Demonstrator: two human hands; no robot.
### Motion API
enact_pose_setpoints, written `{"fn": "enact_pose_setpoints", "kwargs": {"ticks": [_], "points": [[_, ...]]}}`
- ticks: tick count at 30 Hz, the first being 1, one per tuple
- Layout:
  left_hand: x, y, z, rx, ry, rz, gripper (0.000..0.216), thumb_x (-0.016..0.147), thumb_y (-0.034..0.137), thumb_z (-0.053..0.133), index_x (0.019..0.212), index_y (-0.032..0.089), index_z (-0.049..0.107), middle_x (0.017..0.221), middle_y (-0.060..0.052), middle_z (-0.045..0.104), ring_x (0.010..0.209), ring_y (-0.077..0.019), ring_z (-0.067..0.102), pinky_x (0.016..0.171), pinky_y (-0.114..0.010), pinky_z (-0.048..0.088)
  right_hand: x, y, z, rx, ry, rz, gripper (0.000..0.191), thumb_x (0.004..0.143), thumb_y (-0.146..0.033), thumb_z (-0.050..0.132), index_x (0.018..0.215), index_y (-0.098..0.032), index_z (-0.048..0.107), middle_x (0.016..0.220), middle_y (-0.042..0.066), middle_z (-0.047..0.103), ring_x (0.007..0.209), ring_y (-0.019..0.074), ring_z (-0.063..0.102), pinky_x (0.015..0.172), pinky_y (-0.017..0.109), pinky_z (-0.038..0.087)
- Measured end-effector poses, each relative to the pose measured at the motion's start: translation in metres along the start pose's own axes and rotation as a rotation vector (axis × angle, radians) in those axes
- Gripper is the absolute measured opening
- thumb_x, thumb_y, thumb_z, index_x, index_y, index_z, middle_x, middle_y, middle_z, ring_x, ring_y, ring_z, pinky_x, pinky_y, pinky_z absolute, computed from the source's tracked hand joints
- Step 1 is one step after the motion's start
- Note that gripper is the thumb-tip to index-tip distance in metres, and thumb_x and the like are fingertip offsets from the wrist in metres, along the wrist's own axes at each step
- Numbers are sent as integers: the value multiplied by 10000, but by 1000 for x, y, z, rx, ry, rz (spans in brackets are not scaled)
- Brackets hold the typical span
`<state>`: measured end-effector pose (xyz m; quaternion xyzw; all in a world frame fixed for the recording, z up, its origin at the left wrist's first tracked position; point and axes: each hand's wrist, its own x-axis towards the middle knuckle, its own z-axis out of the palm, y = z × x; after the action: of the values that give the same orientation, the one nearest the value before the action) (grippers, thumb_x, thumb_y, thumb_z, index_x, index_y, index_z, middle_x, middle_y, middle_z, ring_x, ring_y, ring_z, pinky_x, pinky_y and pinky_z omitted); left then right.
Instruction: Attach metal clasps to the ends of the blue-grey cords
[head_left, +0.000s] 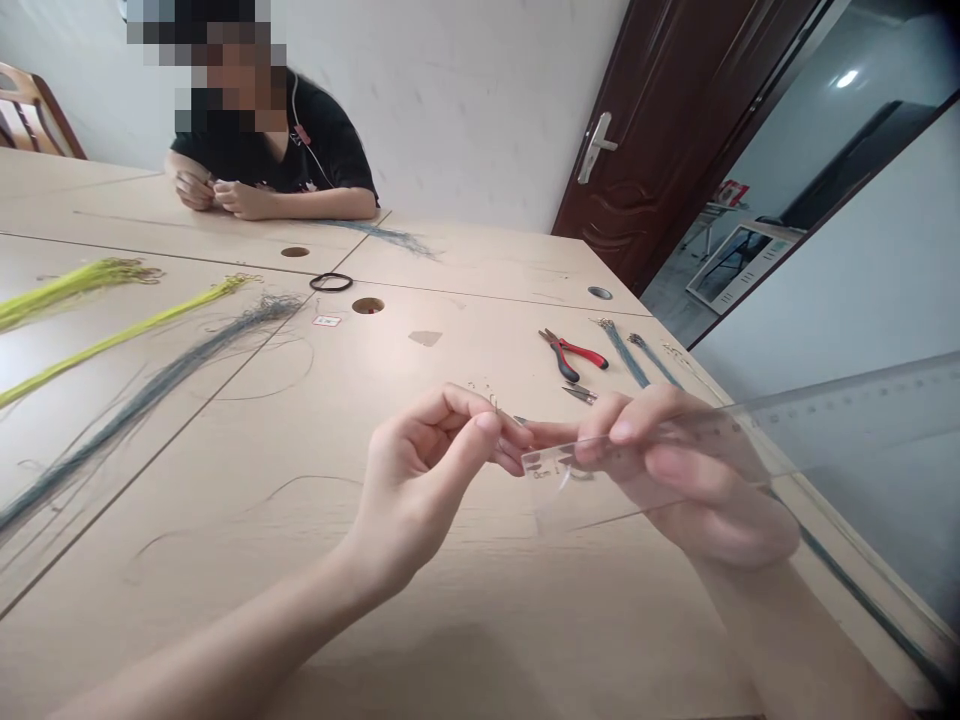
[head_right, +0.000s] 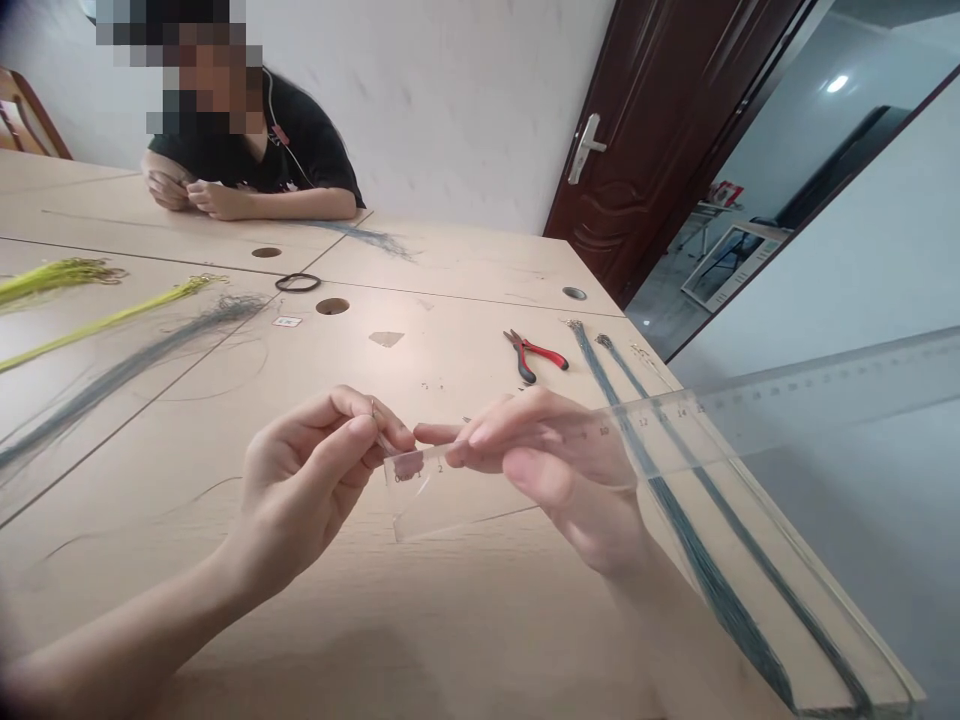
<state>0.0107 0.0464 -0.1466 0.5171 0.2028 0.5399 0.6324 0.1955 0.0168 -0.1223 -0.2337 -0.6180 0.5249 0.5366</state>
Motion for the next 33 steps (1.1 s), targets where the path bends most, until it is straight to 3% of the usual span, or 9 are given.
{"fn": "enact_pose_setpoints", "kwargs": {"ticks": [5, 10, 19, 26, 33], "points": [[-1, 2, 2, 81, -121, 39, 148, 909, 177, 492, 775, 142, 544, 661, 4, 622, 643, -99, 595, 678, -276, 523, 1, 3, 0, 84, -16, -15, 180, 882, -185, 506, 972, -236, 653, 904, 2, 673, 945, 224, 652, 961, 511, 464], [-3, 3, 3, 126, -194, 123, 128, 907, 137, 476, 802, 142, 549, 682, 8, 620, 653, -88, 591, 639, -244, 522, -1, 3, 1, 117, -63, 21, 216, 905, -170, 455, 1005, -258, 624, 982, 11, 661, 1031, 266, 624, 863, 503, 526], [-5, 2, 2, 146, -204, 176, 122, 907, 114, 465, 824, 152, 548, 684, 24, 612, 629, -65, 587, 588, -196, 519, -2, 2, 4, 133, -45, 82, 171, 911, -217, 461, 975, -280, 607, 967, 4, 700, 961, 269, 653, 785, 505, 528], [-6, 2, 0, 162, -217, 178, 111, 900, 108, 470, 822, 142, 543, 698, 15, 614, 636, -60, 596, 613, -170, 518, -4, 1, 2, 105, -40, 106, 157, 912, -246, 460, 972, -302, 594, 967, 5, 705, 1025, 283, 631, 832, 558, 500], [-4, 4, 2, 177, -202, 196, 117, 890, 93, 471, 810, 132, 546, 677, 19, 595, 594, -46, 591, 569, -136, 495, -4, 2, 2, 82, -43, 90, 161, 909, -248, 452, 971, -314, 586, 940, -11, 706, 1027, 270, 630, 809, 527, 519]]}}
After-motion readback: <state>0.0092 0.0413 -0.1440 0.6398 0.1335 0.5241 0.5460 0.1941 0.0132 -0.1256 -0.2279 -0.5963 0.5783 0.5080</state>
